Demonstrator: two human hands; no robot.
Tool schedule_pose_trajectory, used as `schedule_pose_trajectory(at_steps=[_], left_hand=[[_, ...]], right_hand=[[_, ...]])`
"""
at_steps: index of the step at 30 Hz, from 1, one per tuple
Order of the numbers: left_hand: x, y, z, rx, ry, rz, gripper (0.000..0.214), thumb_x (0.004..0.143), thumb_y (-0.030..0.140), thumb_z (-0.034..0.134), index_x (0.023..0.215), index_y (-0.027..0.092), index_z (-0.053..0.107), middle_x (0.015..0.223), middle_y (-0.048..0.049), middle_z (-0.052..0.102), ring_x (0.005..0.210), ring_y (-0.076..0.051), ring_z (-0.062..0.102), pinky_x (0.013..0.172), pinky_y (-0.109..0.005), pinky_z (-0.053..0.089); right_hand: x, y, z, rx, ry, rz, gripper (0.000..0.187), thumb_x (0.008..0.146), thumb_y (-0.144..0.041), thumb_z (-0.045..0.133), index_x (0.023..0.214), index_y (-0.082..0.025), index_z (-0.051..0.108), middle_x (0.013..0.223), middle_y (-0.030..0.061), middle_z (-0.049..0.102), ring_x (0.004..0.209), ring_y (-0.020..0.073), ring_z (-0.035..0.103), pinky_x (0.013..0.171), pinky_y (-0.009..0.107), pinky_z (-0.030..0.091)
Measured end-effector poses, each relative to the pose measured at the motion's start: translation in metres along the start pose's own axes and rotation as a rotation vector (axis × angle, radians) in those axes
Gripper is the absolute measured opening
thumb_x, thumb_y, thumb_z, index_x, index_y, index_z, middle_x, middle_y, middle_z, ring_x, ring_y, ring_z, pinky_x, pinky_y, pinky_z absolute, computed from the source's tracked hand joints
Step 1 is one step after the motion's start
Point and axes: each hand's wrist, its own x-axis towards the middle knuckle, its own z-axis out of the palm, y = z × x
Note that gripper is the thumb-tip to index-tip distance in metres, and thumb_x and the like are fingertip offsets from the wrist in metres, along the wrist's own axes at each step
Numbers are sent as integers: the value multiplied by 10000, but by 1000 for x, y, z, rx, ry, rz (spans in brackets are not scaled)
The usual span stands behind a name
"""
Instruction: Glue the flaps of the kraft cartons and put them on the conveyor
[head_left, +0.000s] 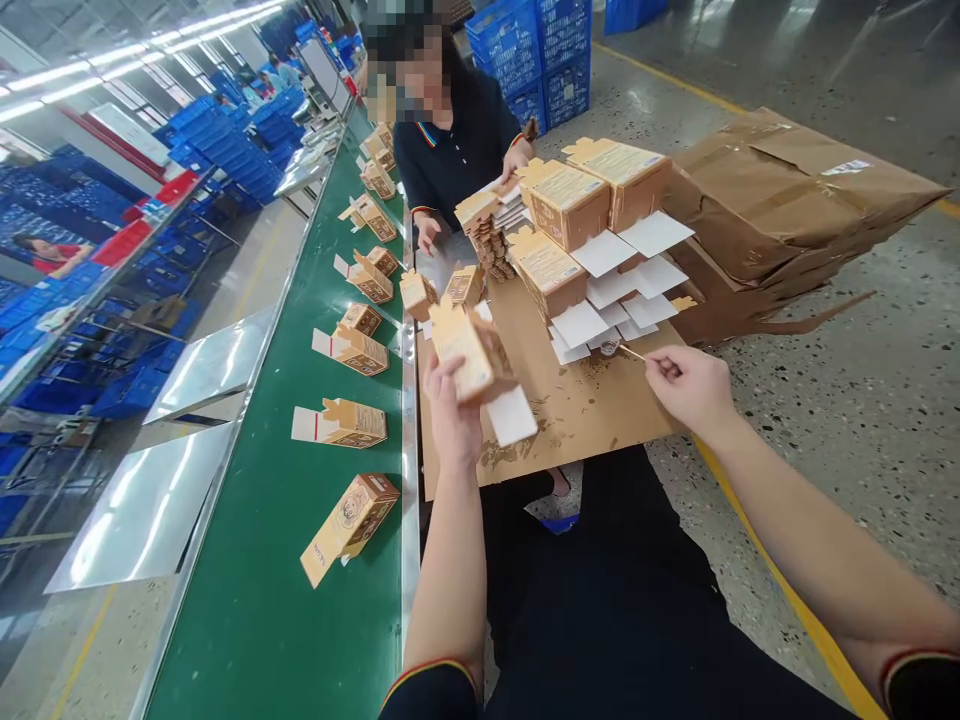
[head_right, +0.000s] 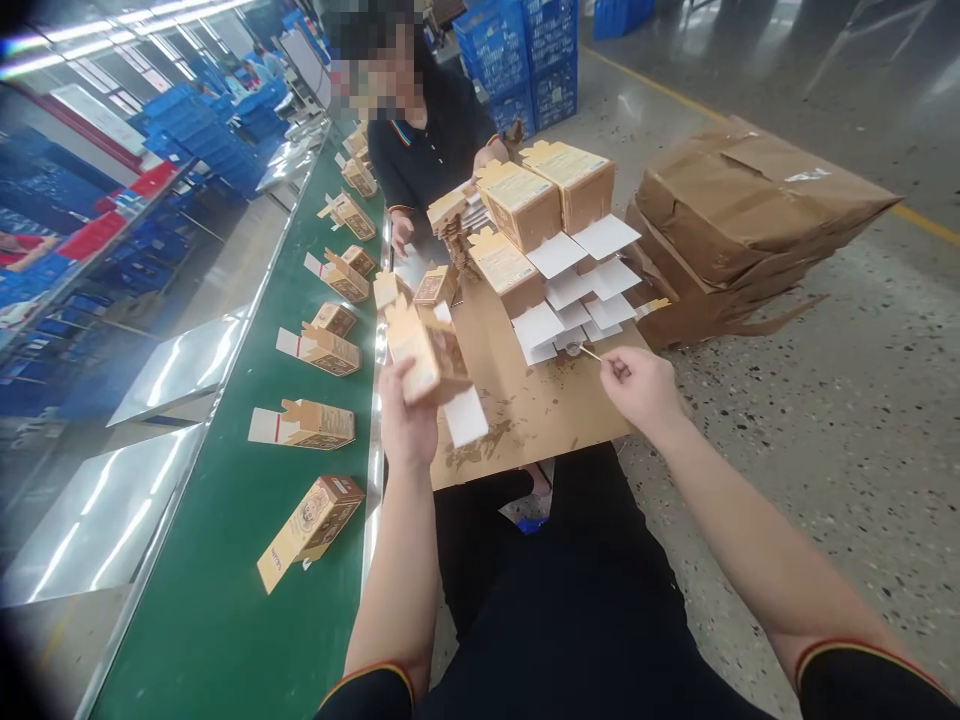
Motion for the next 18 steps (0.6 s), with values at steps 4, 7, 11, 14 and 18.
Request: schedule_pose_trajectory(at_steps=[4, 7, 11, 14, 18], left_hand=[[-56, -35, -40, -268, 115, -348, 692, 860, 464, 965, 1472, 447, 640, 1673, -42, 626, 1500, -314, 664, 1101, -461, 653], [-73, -49, -52, -294, 168, -379, 912, 773, 370, 1033, 1563, 472, 587, 1670, -50, 654, 1500, -303, 672, 1131, -458, 638], [-69, -57, -51, -292, 100, -391, 771, 724, 442, 1088, 1400, 312, 741, 1523, -120, 760, 1438, -338, 724, 1205, -477, 600], [-59, -61, -48, -292, 80, -376, 760, 704, 476, 1108, 1350, 276, 761, 1485, -130, 777, 1427, -334, 734, 1247, -477, 571], [-49, -66, -52, -216, 43, -335, 814, 690, 520, 1116, 1357, 277, 718, 1527, -135, 742, 1469, -313, 710, 1291, -461, 536]], right_hand=[[33, -1, 9, -96, -133, -7, 144, 900, -207, 649, 763, -253, 652, 698, 63, 681, 693, 249, 675, 691, 364, 540], [47, -2, 17, -184, -236, 17, 194, 881, -157, 657, 726, -256, 596, 694, 52, 664, 732, 251, 685, 699, 343, 508], [58, 2, 19, -227, -295, 35, 181, 866, -143, 660, 726, -251, 620, 686, 61, 674, 720, 258, 672, 691, 355, 492], [49, 3, 13, -209, -258, 41, 122, 888, -169, 656, 799, -237, 702, 773, 103, 744, 770, 271, 681, 735, 381, 531], [-3, -18, 21, 0, -214, 36, 153, 971, -273, 654, 907, -239, 789, 825, 102, 778, 719, 247, 671, 695, 373, 560]])
